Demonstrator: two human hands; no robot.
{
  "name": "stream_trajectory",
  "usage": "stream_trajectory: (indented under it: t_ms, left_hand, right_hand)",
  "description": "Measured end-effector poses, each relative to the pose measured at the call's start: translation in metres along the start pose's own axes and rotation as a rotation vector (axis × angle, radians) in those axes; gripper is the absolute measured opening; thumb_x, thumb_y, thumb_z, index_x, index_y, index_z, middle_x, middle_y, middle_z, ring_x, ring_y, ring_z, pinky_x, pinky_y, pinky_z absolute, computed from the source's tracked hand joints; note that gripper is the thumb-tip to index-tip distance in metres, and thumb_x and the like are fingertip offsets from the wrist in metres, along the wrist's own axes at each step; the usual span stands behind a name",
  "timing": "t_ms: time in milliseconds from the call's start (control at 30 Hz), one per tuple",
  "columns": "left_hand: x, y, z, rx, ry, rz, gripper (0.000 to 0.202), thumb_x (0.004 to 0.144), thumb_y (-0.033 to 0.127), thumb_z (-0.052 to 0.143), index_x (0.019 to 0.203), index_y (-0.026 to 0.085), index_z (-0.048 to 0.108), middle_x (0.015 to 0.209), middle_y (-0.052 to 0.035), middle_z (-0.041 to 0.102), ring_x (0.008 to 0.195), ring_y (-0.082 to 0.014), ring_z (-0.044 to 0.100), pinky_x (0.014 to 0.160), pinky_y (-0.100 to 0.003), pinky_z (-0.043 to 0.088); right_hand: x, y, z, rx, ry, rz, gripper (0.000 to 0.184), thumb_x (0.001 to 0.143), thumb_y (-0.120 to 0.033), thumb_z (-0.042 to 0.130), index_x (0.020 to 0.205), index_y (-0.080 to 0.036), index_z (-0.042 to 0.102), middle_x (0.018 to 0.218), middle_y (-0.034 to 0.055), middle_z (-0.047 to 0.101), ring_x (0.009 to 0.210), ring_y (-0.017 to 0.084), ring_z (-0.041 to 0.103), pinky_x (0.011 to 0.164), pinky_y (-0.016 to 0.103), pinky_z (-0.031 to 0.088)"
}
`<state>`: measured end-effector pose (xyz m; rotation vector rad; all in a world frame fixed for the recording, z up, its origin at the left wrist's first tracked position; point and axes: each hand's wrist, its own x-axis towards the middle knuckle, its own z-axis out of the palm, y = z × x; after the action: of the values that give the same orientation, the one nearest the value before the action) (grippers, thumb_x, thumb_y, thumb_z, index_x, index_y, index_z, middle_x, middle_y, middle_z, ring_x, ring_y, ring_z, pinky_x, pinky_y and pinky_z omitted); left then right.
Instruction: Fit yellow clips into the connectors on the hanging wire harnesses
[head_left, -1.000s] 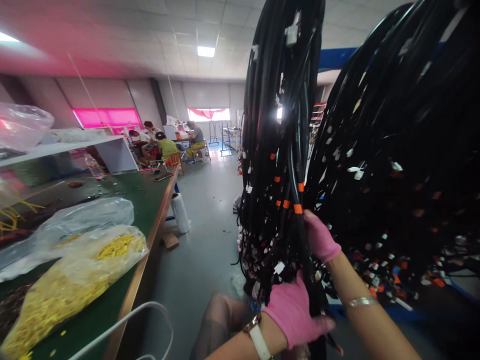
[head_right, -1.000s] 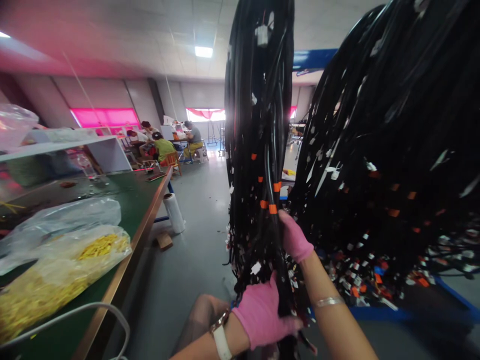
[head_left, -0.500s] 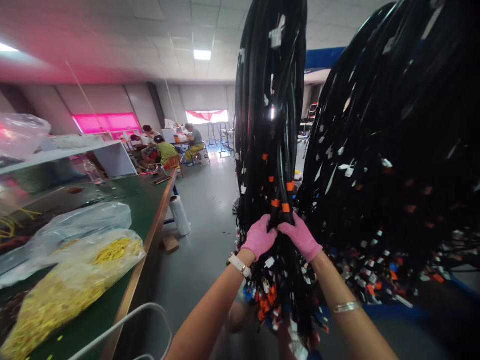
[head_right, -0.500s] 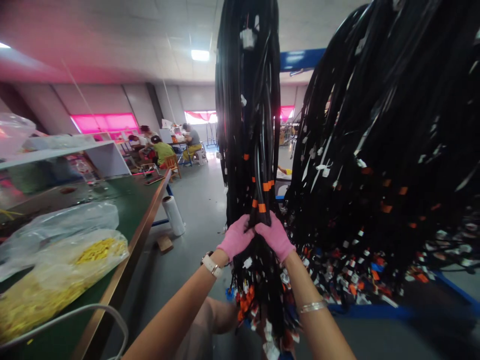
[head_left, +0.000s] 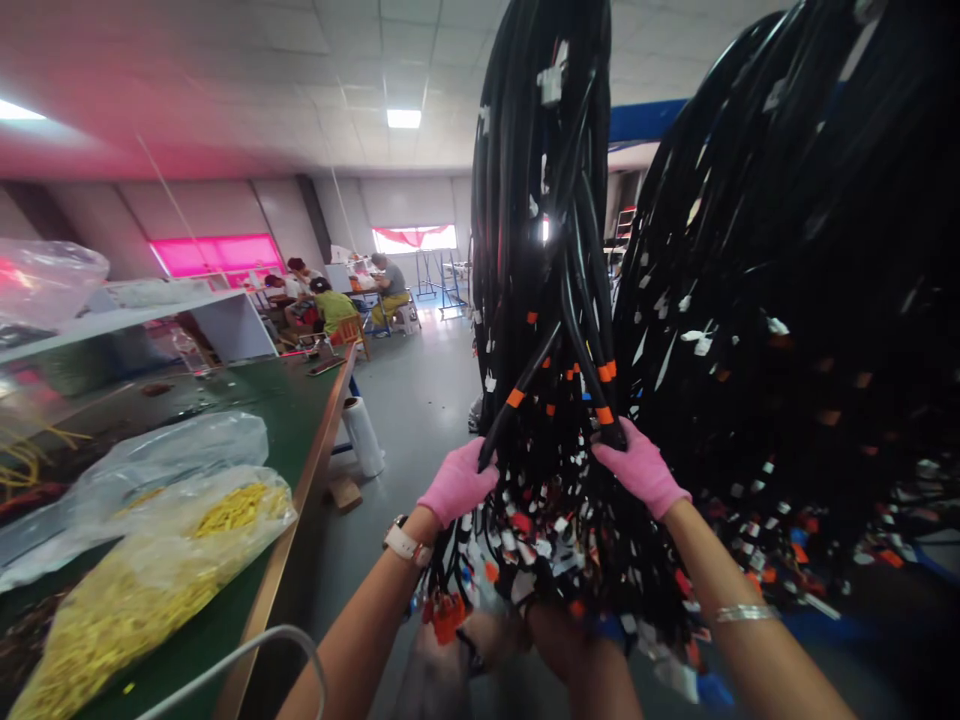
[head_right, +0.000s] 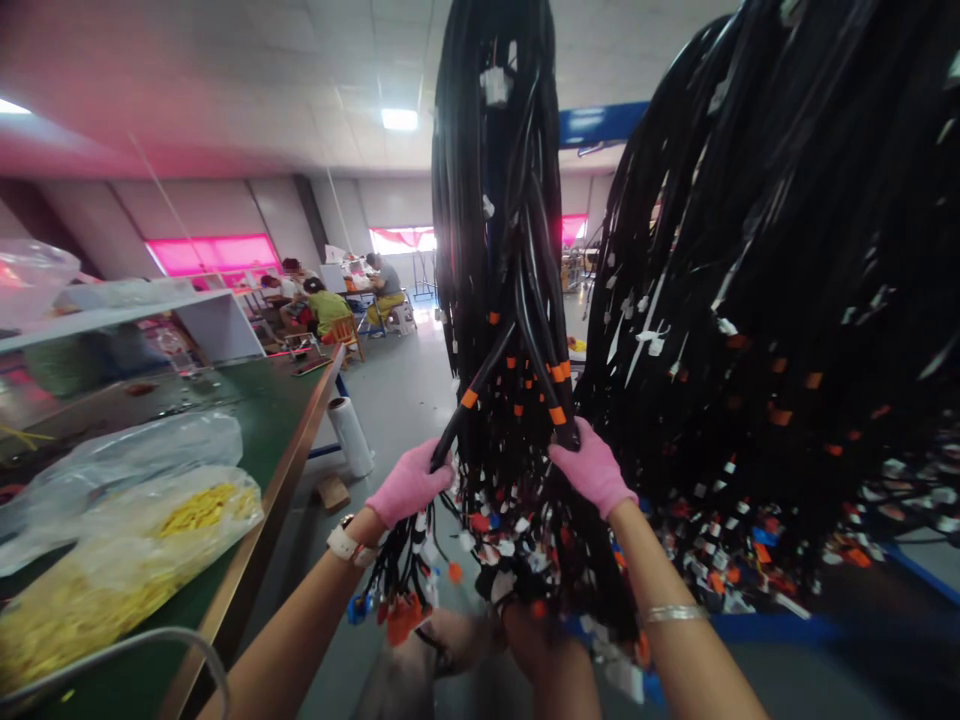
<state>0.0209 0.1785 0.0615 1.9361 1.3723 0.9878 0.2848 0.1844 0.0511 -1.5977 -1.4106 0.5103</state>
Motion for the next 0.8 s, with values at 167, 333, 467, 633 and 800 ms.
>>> stream_trajectory:
  t_ms: [167,333,467,633,800]
  left_hand:
    - [-0.005,-0.005,0.005,-0.334,-0.241,-0.111,0.011,0.063,0.016,0.048,0.073,0.019,0.044,0.054,0.0058,0.051,0.05,-0.0095,0.046,0.052,-0.021,0.036]
    - [-0.027,-0.018,0.026,-0.567,-0.517,-0.132,0.018,0.062,0.031,0.053,0.071,0.016,0.047,0.055,-0.0029,0.059,0.052,-0.0161,0.056,0.052,-0.025,0.043]
    - [-0.046,-0.041,0.04,-0.853,-0.673,-0.193,0.025,0.063,0.035,0.055,0.076,0.014,0.052,0.063,-0.0062,0.063,0.057,-0.0173,0.058,0.053,-0.025,0.044]
    - [-0.06,-0.065,0.056,-0.963,-0.695,-0.275,0.026,0.056,0.025,0.07,0.074,0.009,0.061,0.071,-0.008,0.064,0.062,-0.0145,0.057,0.059,-0.023,0.045]
    - [-0.083,-0.071,0.069,-1.149,-0.603,-0.309,0.034,0.063,0.038,0.069,0.08,0.01,0.061,0.068,-0.0062,0.062,0.059,-0.0147,0.057,0.058,-0.025,0.045]
  right_hand:
    - [0.008,0.011,-0.004,-0.159,-0.003,-0.013,0.043,0.068,-0.037,0.058,0.109,-0.024,0.056,0.08,0.0012,0.063,0.069,0.018,0.058,0.064,0.03,0.043]
    - [0.007,0.009,-0.003,-0.208,0.027,0.003,0.046,0.069,-0.038,0.058,0.113,-0.025,0.053,0.082,0.0024,0.064,0.073,0.02,0.06,0.066,0.03,0.043]
    - [0.006,0.006,0.003,-0.229,0.041,0.028,0.051,0.069,-0.042,0.058,0.117,-0.026,0.049,0.087,0.0034,0.065,0.077,0.022,0.061,0.068,0.031,0.044]
    - [0.007,0.005,0.016,-0.264,0.057,0.035,0.058,0.071,-0.047,0.056,0.123,-0.024,0.044,0.094,0.0072,0.065,0.085,0.026,0.062,0.073,0.035,0.045]
    - [0.006,0.005,0.026,-0.315,0.103,0.073,0.067,0.071,-0.049,0.055,0.13,-0.023,0.038,0.103,0.0113,0.064,0.092,0.03,0.061,0.077,0.04,0.046]
